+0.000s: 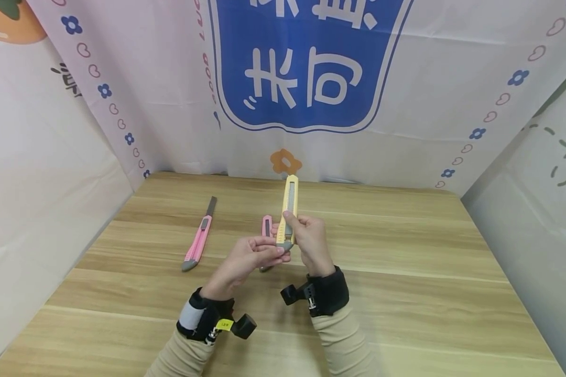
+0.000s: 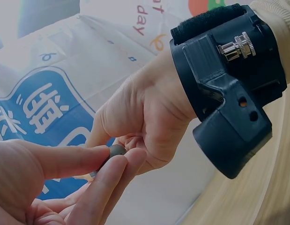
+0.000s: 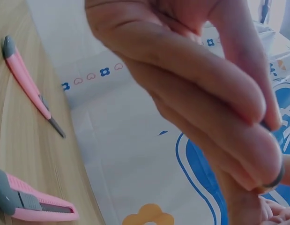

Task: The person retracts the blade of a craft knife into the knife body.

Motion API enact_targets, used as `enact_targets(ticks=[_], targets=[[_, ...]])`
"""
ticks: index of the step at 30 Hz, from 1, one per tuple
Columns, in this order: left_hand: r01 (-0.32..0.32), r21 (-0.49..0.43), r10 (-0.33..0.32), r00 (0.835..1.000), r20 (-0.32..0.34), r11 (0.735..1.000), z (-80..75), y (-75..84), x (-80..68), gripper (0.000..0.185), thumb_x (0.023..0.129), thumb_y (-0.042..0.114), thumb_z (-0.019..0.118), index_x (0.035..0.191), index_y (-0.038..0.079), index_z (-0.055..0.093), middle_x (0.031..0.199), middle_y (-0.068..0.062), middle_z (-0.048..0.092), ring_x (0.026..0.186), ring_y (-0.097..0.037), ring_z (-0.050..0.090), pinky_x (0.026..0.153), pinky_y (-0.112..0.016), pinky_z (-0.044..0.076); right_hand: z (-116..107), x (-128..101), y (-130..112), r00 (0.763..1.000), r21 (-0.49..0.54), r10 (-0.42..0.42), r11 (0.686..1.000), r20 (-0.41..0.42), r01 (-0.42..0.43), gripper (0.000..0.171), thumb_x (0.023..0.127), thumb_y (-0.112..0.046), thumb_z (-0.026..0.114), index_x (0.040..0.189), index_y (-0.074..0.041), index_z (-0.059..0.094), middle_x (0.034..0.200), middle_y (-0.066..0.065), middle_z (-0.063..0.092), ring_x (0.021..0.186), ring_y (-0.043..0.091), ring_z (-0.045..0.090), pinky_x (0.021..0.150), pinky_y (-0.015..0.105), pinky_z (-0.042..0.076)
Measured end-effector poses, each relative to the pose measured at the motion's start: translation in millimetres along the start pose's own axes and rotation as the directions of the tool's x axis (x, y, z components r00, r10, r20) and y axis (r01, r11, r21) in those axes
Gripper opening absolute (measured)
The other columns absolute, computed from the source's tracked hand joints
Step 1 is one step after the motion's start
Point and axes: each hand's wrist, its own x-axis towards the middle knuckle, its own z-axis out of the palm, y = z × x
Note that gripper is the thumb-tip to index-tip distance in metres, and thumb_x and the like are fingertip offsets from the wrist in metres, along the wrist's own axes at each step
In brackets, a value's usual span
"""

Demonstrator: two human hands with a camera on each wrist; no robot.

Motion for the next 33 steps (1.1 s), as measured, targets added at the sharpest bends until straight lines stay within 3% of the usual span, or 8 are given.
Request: enact_targets(ticks=[12,25,33], targets=[[0.000,-0.025,0.000,1.000,0.005,1.000,-0.1,-1.4,0.6,0.030,0.091,0.002,0.062,0.119,-0.009,0.061,0.102,-0.018,0.074,0.081,-0.007,0.073,0.087,-0.027,0.058,-3.8,-1.3,-4.0,0.997,0.031,0.042,0.999,0.059,-0.044,0.041,0.098,-0.018,0.056,0.121,0.015,0.057,0.072,-0.003,0.076,0.086,0.019,0.075,0.077,0.019,0.058],[-0.002,-0.026,0.003,1.000,0.026,1.000,-0.7,-1.0,1.2,0.031,0.092,0.003,0.060,0.121,-0.009,0.059,0.104,-0.018,0.074,0.081,-0.005,0.073,0.089,-0.028,0.058,-5.6,-3.1,-5.9,0.993,0.025,0.064,0.997,0.096,-0.067,0.038,0.098,-0.015,0.055,0.125,0.012,0.055,0.080,0.000,0.077,0.093,0.024,0.074,0.077,0.021,0.059],[0.015,-0.033,-0.014,1.000,0.013,0.999,0.4,-0.4,1.0,0.030,0.092,0.005,0.062,0.119,-0.008,0.061,0.103,-0.016,0.075,0.082,-0.006,0.073,0.092,-0.032,0.057,-6.8,-2.3,-6.6,0.992,0.014,0.084,0.996,0.089,-0.086,0.037,0.099,-0.015,0.054,0.125,0.011,0.055,0.083,0.002,0.078,0.090,0.018,0.075,0.079,0.020,0.058]])
